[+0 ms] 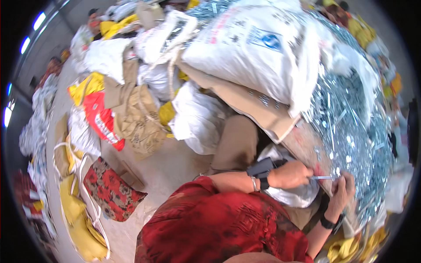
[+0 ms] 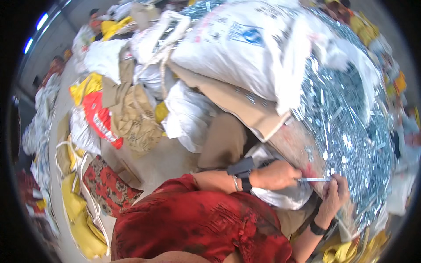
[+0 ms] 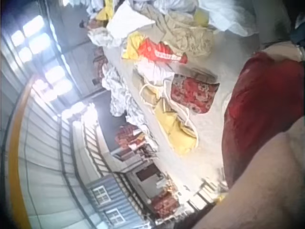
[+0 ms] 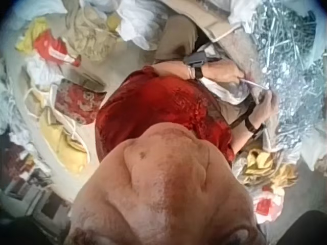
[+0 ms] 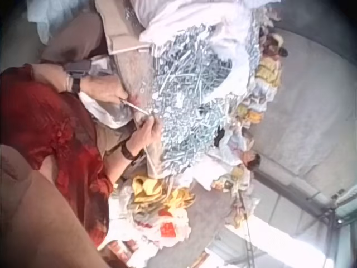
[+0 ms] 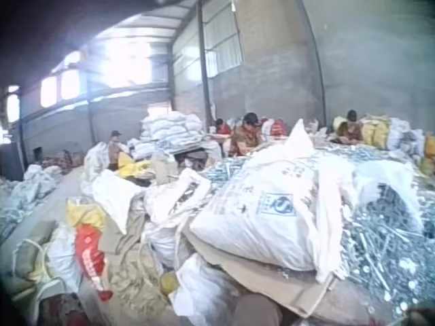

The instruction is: Threading washers onto metal bolts at an assembly workstation.

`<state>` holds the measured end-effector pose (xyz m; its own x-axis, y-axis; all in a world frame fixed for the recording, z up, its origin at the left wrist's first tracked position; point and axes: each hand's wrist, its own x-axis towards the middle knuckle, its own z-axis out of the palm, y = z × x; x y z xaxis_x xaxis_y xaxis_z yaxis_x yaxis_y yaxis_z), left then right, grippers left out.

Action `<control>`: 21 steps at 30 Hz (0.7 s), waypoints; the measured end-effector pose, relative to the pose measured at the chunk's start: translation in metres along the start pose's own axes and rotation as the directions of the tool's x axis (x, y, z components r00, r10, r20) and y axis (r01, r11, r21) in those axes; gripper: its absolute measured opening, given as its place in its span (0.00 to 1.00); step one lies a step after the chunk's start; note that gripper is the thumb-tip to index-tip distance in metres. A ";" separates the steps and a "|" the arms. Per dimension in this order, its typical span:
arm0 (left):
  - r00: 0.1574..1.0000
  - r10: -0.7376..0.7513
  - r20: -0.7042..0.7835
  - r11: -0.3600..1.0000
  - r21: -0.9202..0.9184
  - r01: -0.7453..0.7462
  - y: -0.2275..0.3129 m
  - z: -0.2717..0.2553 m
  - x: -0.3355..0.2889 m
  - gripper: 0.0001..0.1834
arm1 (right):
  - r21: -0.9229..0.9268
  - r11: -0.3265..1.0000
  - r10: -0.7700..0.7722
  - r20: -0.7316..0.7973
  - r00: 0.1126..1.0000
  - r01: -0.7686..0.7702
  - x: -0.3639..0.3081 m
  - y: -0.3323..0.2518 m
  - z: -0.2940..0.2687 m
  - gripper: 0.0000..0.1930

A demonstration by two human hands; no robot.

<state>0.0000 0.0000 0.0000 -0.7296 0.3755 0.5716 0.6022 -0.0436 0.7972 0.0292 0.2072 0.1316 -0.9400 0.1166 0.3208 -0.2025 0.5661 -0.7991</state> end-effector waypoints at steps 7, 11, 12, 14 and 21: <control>0.985 -0.059 0.164 0.946 0.323 0.003 -0.033 -0.093 -0.078 0.14 | 0.094 0.995 0.050 -0.035 0.998 -0.046 -0.058 0.035 0.125 0.11; 0.996 -0.024 0.084 0.953 0.303 -0.003 -0.026 -0.104 -0.080 0.14 | 0.379 0.920 0.060 0.122 0.991 -0.102 -0.056 0.045 0.128 0.11; 0.995 -0.037 0.097 0.977 0.211 0.016 -0.025 -0.104 -0.077 0.13 | 0.439 0.889 0.063 0.163 0.985 -0.129 -0.060 0.045 0.137 0.10; 0.990 -0.066 0.123 0.998 0.024 0.064 -0.024 -0.107 -0.075 0.11 | 0.409 0.896 0.055 0.280 0.958 -0.171 -0.069 0.036 0.165 0.10; 0.989 -0.113 0.098 0.989 -0.080 0.121 -0.016 -0.111 -0.075 0.11 | 0.398 0.890 0.127 0.257 0.958 -0.224 -0.058 0.023 0.200 0.14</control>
<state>0.0094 -0.1298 -0.0338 -0.7578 0.4667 0.4559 0.4814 -0.0716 0.8735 0.0238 0.0501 -0.0070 -0.9968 -0.0261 0.0755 -0.0786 0.1532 -0.9851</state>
